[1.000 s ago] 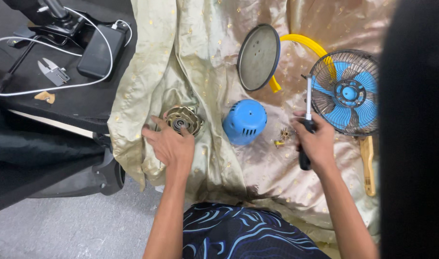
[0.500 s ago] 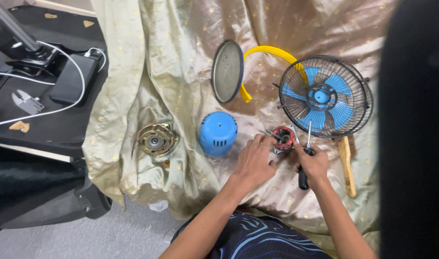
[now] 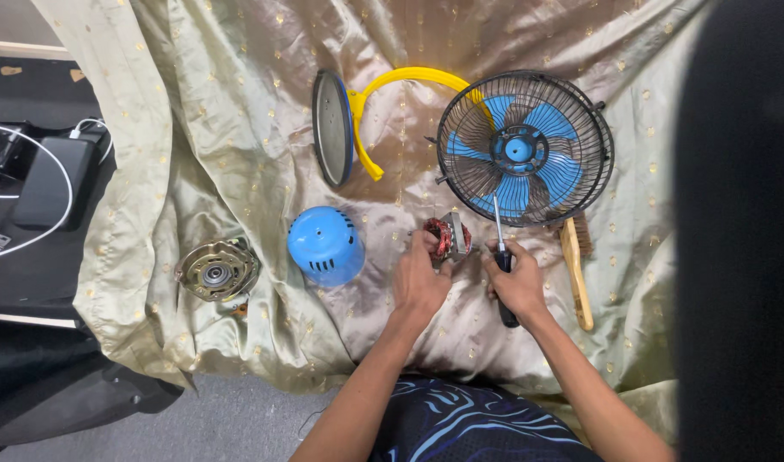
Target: The person disassembles an electric fan motor using a screwdriver, removing screws and separating the motor housing into two halves. They then use a brush to clean the interior of one half.
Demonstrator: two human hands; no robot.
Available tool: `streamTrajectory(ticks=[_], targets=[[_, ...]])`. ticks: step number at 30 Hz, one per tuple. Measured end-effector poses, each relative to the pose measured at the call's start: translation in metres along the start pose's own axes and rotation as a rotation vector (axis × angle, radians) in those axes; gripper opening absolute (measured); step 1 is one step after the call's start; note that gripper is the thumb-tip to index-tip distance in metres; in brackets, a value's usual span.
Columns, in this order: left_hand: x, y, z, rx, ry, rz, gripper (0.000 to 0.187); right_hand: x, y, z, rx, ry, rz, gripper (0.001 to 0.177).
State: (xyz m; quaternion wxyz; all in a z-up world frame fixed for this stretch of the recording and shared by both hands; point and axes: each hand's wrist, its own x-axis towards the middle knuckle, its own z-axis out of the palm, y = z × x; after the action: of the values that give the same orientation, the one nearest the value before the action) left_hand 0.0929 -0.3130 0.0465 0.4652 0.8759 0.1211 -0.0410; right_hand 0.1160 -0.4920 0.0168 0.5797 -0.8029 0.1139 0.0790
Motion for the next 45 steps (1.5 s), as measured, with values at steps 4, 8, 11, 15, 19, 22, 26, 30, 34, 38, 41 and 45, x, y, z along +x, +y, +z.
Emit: streamTrajectory(ticks=[4, 8, 11, 15, 19, 22, 26, 30, 34, 38, 41, 45], targets=[[-0.006, 0.009, 0.009, 0.05, 0.146, 0.097, 0.079, 0.016, 0.007, 0.005, -0.275, 0.001, -0.275, 0.035], [-0.008, 0.014, 0.018, 0.095, 0.221, 0.03, 0.071, 0.029, 0.007, 0.007, -0.429, 0.002, -0.408, 0.03], [0.004, 0.008, 0.011, 0.062, 0.104, -0.114, 0.05, 0.033, 0.008, 0.001, -0.513, -0.084, -0.226, 0.026], [0.013, 0.004, 0.004, -0.005, 0.243, 0.024, 0.049, 0.031, 0.013, -0.008, -0.452, -0.124, -0.225, 0.022], [0.019, 0.006, -0.003, -0.004, 0.178, -0.017, 0.046, 0.012, 0.03, -0.019, -0.206, -0.169, 0.13, 0.021], [0.021, 0.005, -0.005, -0.012, 0.15, -0.034, 0.046, 0.003, 0.04, -0.025, -0.125, -0.118, 0.073, 0.019], [0.026, 0.001, -0.004, 0.059, 0.106, -0.05, 0.054, -0.008, 0.043, -0.03, -0.059, -0.125, 0.167, 0.019], [0.022, -0.001, -0.01, 0.058, 0.157, 0.015, 0.073, -0.022, 0.039, -0.026, 0.114, -0.142, 0.247, 0.019], [0.01, 0.008, -0.021, 0.167, 0.258, 0.06, 0.074, -0.035, 0.025, -0.027, 0.099, -0.165, 0.177, 0.019], [0.003, 0.018, -0.029, 0.114, 0.32, 0.179, 0.052, -0.054, -0.007, -0.03, 0.114, -0.157, 0.127, 0.018], [0.003, 0.023, -0.026, -0.138, 0.302, 0.202, 0.04, -0.06, -0.045, -0.022, 0.151, -0.167, 0.062, 0.018], [0.012, 0.024, -0.026, -0.459, 0.127, 0.054, 0.046, -0.06, -0.098, 0.007, 0.099, -0.194, -0.081, 0.017]])
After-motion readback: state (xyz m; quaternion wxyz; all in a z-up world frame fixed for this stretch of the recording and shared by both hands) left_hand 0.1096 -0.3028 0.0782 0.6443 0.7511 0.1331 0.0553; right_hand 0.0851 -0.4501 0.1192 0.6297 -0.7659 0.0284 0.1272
